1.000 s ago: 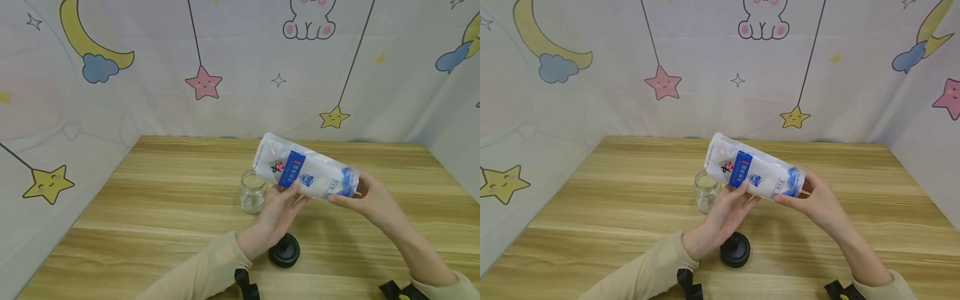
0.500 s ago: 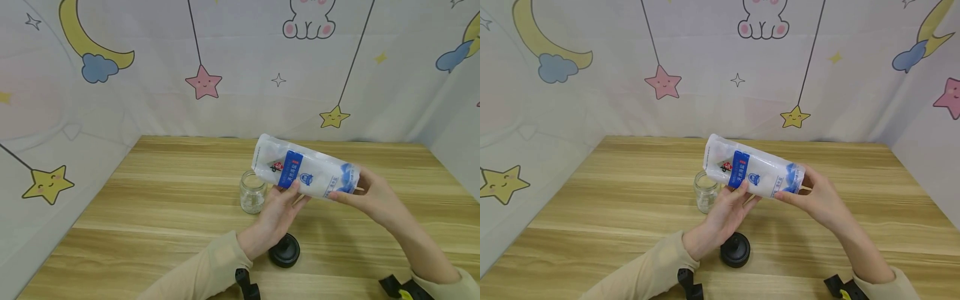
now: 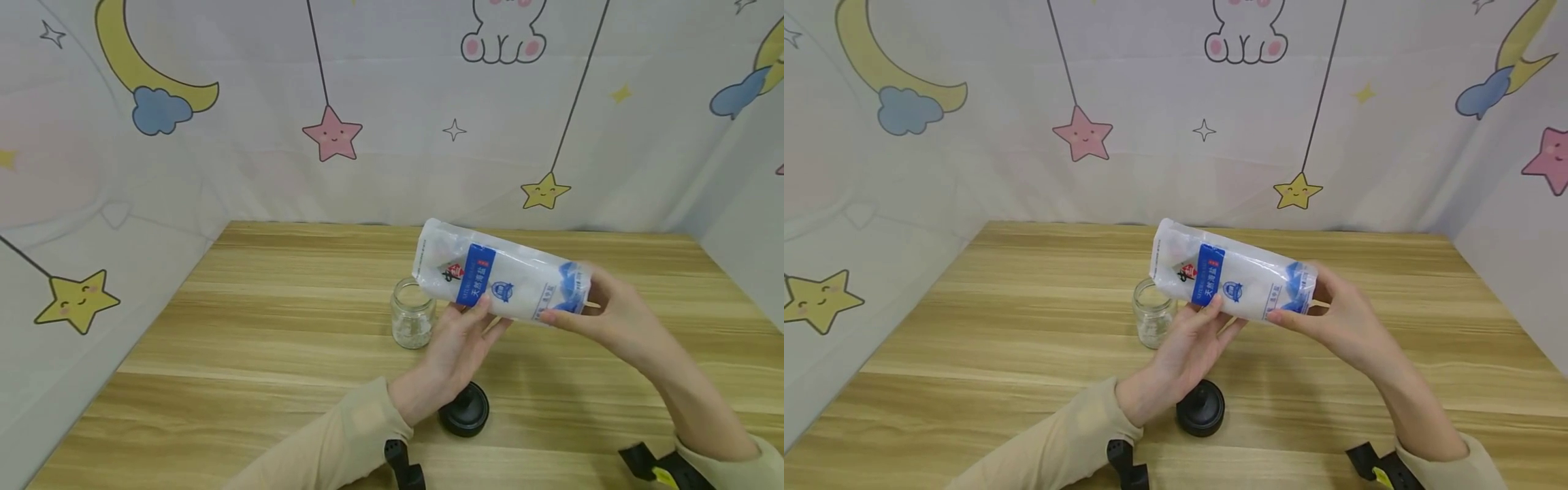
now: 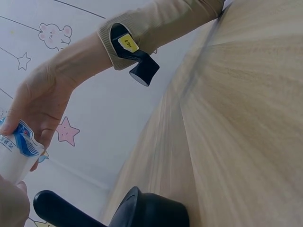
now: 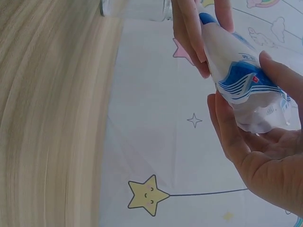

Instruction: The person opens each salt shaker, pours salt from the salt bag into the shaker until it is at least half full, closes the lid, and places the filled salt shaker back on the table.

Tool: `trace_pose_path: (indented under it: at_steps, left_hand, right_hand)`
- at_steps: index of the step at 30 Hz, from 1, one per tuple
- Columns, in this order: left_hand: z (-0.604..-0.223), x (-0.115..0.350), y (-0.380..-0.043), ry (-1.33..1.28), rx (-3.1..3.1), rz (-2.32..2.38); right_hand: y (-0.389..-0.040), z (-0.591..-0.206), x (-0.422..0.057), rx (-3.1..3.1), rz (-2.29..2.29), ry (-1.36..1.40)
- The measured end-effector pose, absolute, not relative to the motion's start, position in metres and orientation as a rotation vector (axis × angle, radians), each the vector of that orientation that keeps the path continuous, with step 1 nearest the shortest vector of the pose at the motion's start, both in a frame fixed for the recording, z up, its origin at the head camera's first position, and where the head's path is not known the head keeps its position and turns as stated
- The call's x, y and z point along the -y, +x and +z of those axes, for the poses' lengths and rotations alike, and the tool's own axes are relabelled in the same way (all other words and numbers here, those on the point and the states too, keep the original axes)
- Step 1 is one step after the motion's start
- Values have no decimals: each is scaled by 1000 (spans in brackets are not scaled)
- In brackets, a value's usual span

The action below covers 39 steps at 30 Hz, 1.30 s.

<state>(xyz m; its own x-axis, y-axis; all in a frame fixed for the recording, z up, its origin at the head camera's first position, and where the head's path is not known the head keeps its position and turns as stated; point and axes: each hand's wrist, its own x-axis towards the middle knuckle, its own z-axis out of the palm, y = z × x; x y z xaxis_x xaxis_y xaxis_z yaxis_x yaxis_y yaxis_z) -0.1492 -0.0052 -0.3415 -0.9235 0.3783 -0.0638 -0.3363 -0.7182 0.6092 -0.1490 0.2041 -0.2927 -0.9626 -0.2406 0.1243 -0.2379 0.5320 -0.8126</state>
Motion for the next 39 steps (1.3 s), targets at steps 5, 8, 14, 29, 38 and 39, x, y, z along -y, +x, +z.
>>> trace_pose_path:
  at_steps: [5, 8, 14, 29, 38, 39]
  left_hand:
    - [-342, 6, -150, 102, -883, 2608]
    - [-341, 6, -151, 104, -870, 2616]
    - [-340, 5, -150, 76, -857, 2632]
    - [-338, 4, -151, 74, -858, 2657]
    - [-338, 4, -151, 74, -847, 2666]
    - [-338, 4, -150, 78, -842, 2668]
  right_hand:
    - [-149, -290, -203, -2751, -1428, -417]
    - [-149, -286, -201, -2774, -1391, -435]
    - [-149, -278, -198, -2794, -1329, -445]
    - [-150, -271, -192, -2863, -1283, -463]
    - [-150, -268, -189, -2862, -1283, -433]
    - [-150, -268, -189, -2862, -1284, -427]
